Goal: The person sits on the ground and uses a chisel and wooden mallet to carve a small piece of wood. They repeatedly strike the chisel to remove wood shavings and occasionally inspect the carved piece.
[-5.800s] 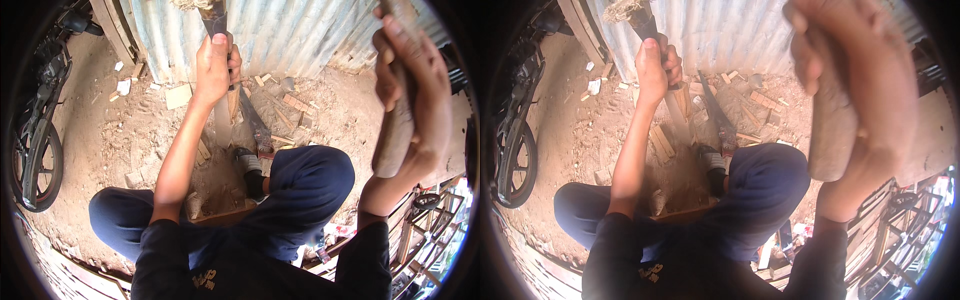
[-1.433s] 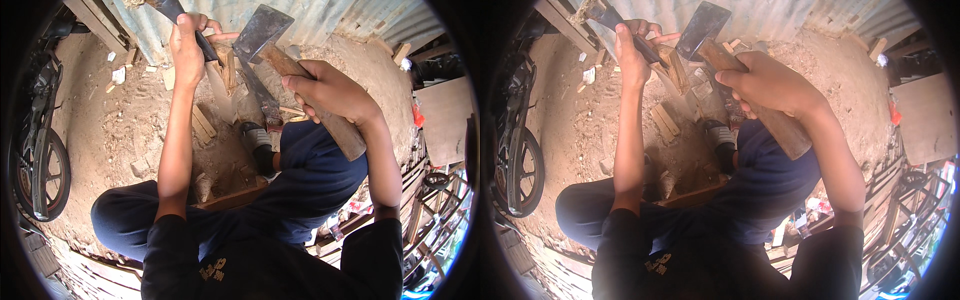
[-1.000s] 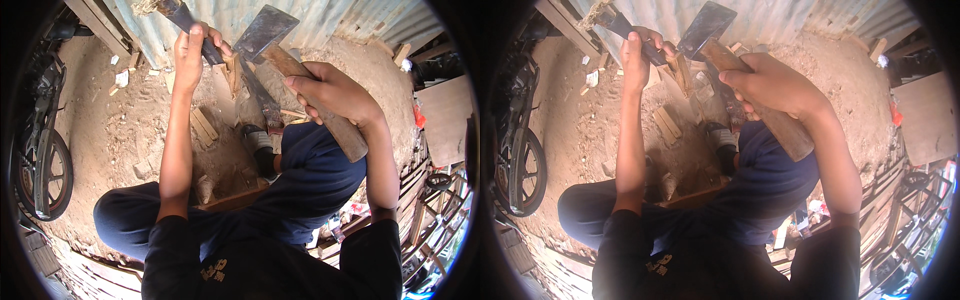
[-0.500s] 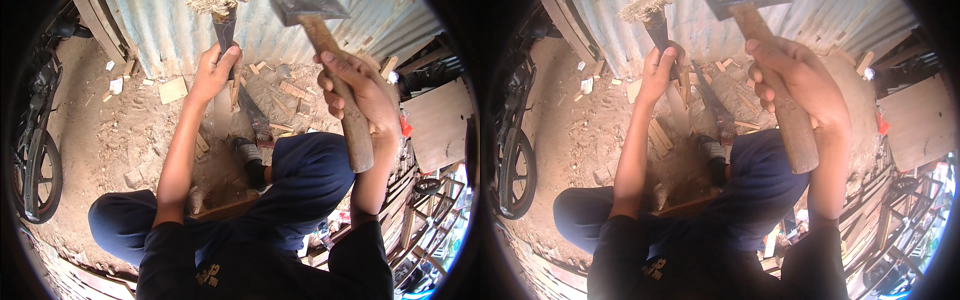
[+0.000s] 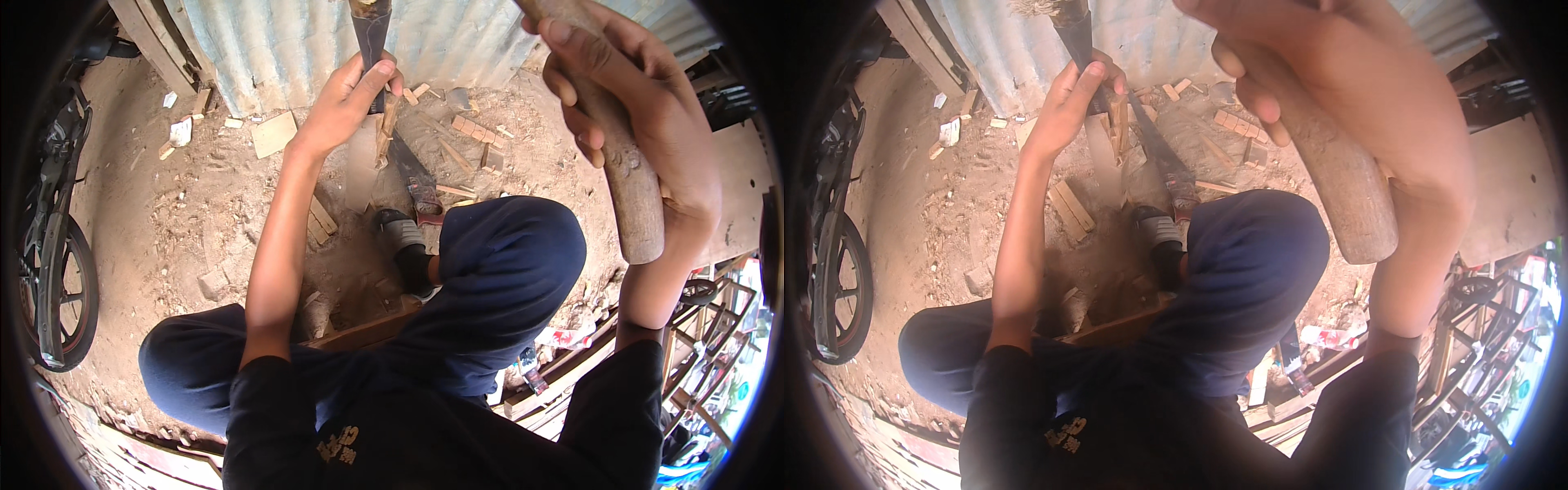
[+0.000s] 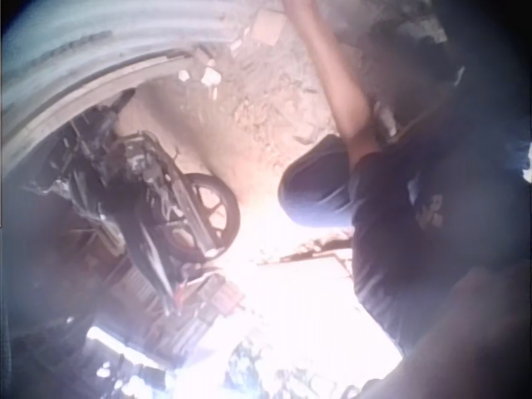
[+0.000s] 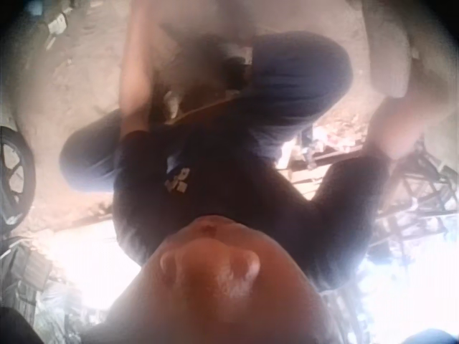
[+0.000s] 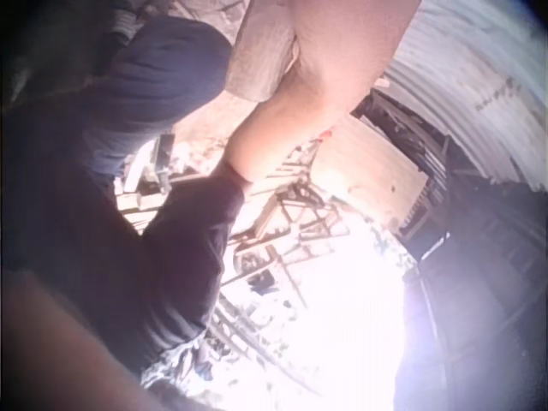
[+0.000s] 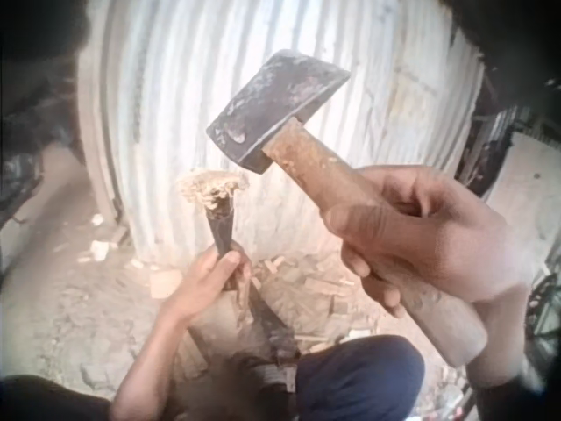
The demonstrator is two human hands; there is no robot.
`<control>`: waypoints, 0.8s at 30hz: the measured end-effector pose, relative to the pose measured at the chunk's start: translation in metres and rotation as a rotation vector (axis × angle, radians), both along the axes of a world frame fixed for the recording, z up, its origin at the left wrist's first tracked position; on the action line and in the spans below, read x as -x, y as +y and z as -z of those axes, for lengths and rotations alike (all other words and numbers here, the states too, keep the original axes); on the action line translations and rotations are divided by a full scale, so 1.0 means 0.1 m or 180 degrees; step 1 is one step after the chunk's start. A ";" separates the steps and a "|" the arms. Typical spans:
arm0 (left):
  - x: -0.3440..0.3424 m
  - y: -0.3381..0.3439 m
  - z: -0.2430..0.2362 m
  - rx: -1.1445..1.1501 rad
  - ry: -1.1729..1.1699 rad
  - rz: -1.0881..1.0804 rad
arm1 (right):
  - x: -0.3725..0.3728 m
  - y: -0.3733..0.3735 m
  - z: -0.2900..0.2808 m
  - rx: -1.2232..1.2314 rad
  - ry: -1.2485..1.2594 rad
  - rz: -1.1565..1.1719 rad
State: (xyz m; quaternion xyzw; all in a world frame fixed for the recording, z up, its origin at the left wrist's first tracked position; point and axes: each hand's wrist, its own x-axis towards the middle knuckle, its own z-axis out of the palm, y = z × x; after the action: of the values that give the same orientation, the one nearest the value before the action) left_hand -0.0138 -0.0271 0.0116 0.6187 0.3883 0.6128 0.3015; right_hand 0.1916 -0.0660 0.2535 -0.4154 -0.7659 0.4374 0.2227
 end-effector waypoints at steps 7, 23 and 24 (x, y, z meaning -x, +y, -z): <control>0.07 -0.01 0.06 -0.0023 0.0214 0.0057 | -0.14 0.11 0.27 -0.0997 -0.0474 -0.0207; 0.08 -0.17 -0.06 0.0202 0.0567 0.0042 | -0.34 -0.01 0.92 0.0562 0.2192 0.0149; 0.10 -0.16 -0.06 0.0157 0.0487 0.0074 | -0.36 0.00 0.96 0.0150 0.2190 0.0214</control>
State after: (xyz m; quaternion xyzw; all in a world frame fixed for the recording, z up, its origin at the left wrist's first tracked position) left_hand -0.0239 -0.0428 0.0173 0.6606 0.4179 0.5504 0.2932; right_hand 0.2278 -0.0661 0.1574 -0.2736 -0.6215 0.5618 0.4725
